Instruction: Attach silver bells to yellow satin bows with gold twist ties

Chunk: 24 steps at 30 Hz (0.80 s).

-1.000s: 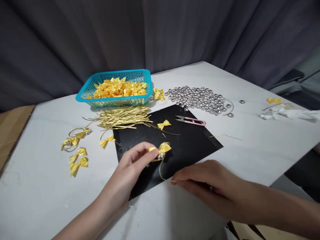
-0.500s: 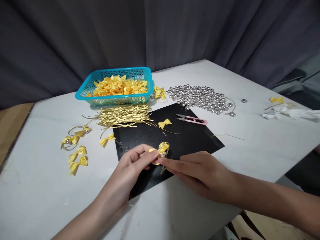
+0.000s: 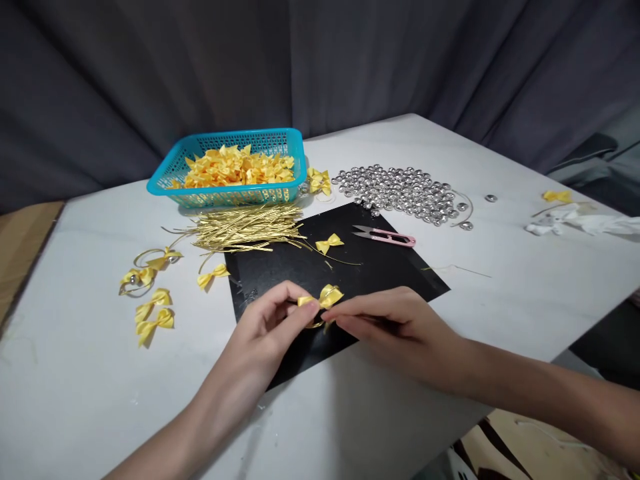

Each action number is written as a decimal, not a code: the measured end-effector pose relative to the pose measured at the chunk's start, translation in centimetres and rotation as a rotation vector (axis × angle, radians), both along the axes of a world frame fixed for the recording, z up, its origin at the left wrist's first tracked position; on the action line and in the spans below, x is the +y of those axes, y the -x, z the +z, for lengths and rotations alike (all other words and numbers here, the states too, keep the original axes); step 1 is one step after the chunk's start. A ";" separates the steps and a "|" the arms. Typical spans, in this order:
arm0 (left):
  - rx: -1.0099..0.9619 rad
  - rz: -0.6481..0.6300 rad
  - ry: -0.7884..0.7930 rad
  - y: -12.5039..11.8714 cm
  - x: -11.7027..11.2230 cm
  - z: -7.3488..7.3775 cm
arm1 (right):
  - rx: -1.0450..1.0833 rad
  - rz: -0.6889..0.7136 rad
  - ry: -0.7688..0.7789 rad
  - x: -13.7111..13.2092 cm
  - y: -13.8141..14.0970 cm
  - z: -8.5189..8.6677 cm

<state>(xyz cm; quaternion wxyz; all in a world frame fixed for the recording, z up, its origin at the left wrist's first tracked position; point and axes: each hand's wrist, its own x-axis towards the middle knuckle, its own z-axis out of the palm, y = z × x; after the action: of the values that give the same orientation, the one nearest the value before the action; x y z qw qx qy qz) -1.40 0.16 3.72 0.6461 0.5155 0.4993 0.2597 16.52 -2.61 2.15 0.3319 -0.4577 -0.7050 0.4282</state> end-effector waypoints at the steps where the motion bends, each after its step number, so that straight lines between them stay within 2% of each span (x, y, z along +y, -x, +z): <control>1: -0.005 -0.005 0.002 0.0 0.0 0.0 | 0.009 -0.003 0.043 0.0 0.1 0.0; 4: -0.015 -0.011 0.000 -0.1 0.1 -0.2 | -0.004 -0.014 0.153 0.1 0.2 0.1; 7: -0.010 0.016 0.019 -0.1 0.1 -0.2 | -0.074 0.014 0.186 -0.2 0.2 0.3; 12: -0.131 0.237 0.211 0.3 0.5 0.0 | -0.154 0.086 0.220 -1.3 0.2 0.6; 15: -0.268 0.372 0.299 0.6 1.1 0.5 | -0.192 0.050 0.235 -2.0 -0.1 0.7; 18: -0.327 0.503 0.340 0.8 1.8 1.1 | -0.120 0.014 0.447 -2.4 -0.9 0.4; 21: -0.340 0.581 0.312 1.0 2.4 1.4 | 0.092 0.012 0.706 -2.5 -2.2 0.2; 24: -0.345 0.595 0.297 1.1 2.6 1.1 | 0.156 -0.052 0.740 -2.6 -3.5 0.5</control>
<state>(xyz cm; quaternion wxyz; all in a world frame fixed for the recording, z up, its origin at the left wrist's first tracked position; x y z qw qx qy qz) -2.54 2.77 4.82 0.6848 0.1971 0.5432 0.4439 20.04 -5.17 2.61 0.2075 -0.5303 -0.4636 0.6789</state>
